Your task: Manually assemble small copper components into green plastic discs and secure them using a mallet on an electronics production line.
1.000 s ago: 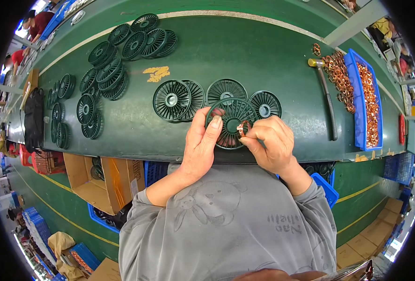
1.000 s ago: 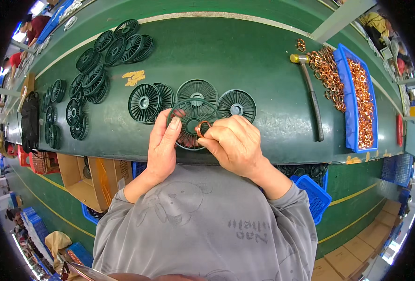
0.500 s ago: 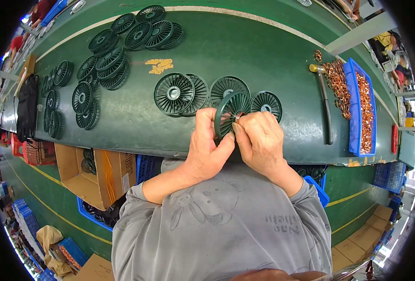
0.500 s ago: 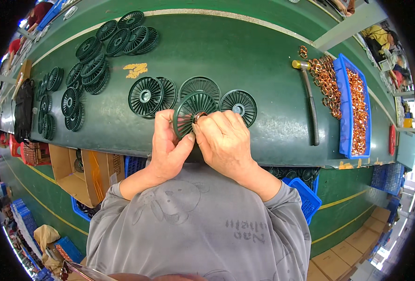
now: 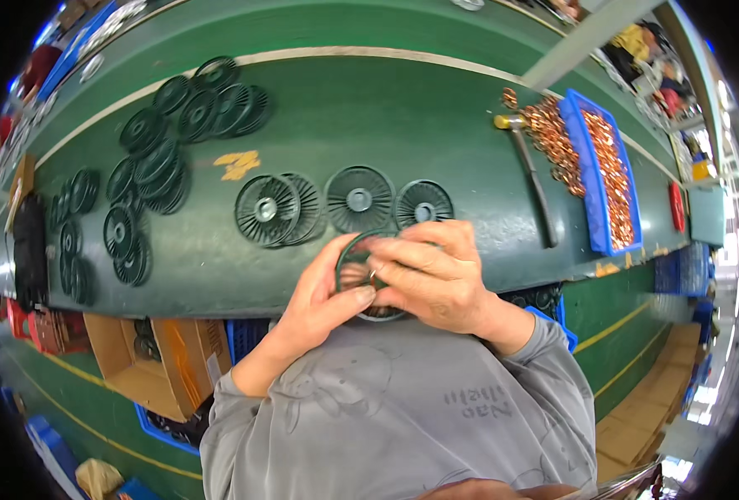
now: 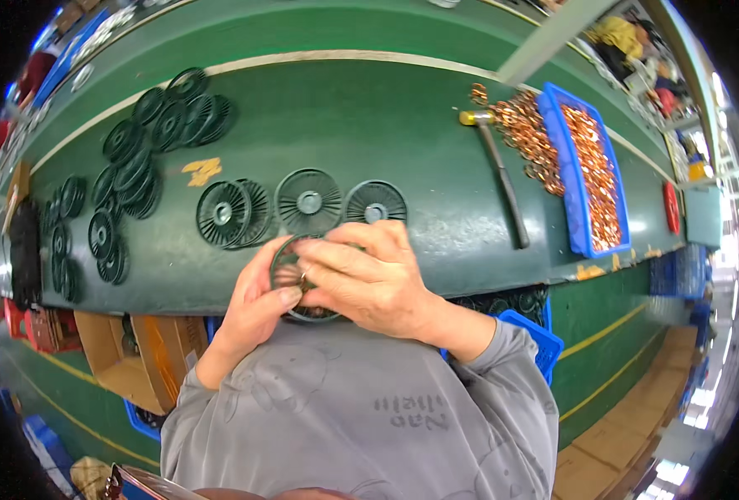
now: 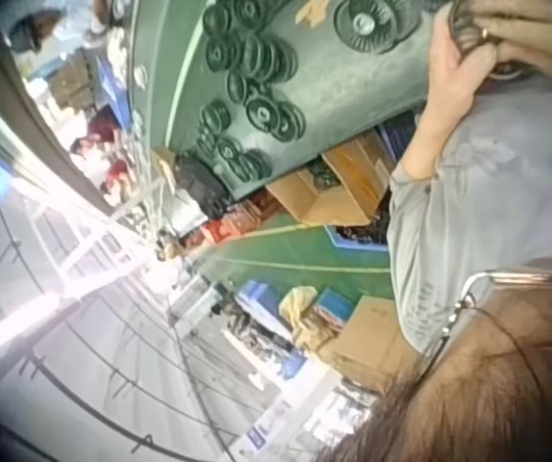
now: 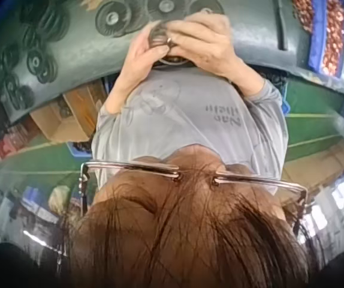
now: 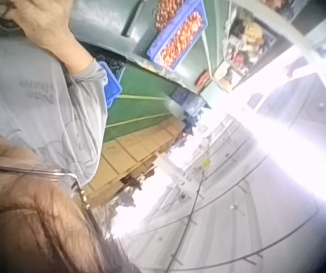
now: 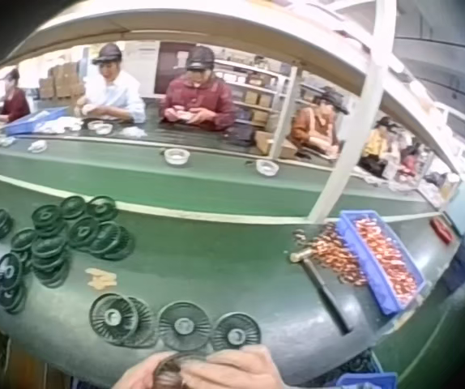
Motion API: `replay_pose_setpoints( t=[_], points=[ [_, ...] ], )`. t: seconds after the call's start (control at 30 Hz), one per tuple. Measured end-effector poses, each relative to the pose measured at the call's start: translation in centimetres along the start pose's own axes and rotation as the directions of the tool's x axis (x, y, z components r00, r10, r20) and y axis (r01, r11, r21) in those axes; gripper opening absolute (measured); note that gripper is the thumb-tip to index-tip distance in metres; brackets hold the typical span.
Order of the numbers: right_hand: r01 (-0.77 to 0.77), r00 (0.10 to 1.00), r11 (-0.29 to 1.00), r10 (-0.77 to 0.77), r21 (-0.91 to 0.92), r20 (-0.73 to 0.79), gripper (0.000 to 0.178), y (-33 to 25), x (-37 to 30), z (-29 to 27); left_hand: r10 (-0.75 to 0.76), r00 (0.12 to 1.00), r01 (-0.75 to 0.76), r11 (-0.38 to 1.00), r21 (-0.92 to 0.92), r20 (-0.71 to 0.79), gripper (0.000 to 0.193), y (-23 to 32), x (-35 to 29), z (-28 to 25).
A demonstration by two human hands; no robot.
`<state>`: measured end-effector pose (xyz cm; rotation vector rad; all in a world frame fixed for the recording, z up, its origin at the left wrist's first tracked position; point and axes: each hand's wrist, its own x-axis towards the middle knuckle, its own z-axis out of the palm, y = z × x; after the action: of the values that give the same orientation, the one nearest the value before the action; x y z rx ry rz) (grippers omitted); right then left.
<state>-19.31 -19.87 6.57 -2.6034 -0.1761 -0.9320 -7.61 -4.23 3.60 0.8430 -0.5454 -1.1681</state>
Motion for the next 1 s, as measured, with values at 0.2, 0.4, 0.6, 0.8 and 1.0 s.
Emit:
replay_pose_setpoints(
  t=[0.2,0.4,0.6,0.8,1.0],
  points=[
    [-0.118,0.984,0.923,0.058,0.366,0.171,0.041,2.8,-0.4,-0.5,0.061,0.978,-0.009,0.968,0.25,-0.201,0.048,-0.2,0.3,-0.2],
    [-0.687,0.707,0.694,0.571,-0.215,-0.418,0.031,14.8,-4.4,-5.6,0.808,0.478,-0.148,0.462,0.874,-0.345,0.043,1.1,-0.5,-4.0],
    [-0.739,0.512,0.164,0.768,-0.654,-0.385,0.033,24.2,-12.4,-10.8,0.728,0.655,0.32,-0.024,0.947,-0.203,0.037,1.8,-2.0,-8.9],
    [-0.907,0.405,0.419,0.857,-0.026,-0.318,0.025,28.5,-15.7,-11.7,0.83,0.537,0.294,-0.016,0.956,-0.151,0.036,3.1,-3.1,-10.7],
    [-0.713,0.61,0.25,0.682,-0.655,-0.404,0.04,27.6,-14.3,-12.0,0.948,0.223,0.761,-0.025,0.648,-0.226,0.071,6.9,-6.7,-18.2]
  ],
)
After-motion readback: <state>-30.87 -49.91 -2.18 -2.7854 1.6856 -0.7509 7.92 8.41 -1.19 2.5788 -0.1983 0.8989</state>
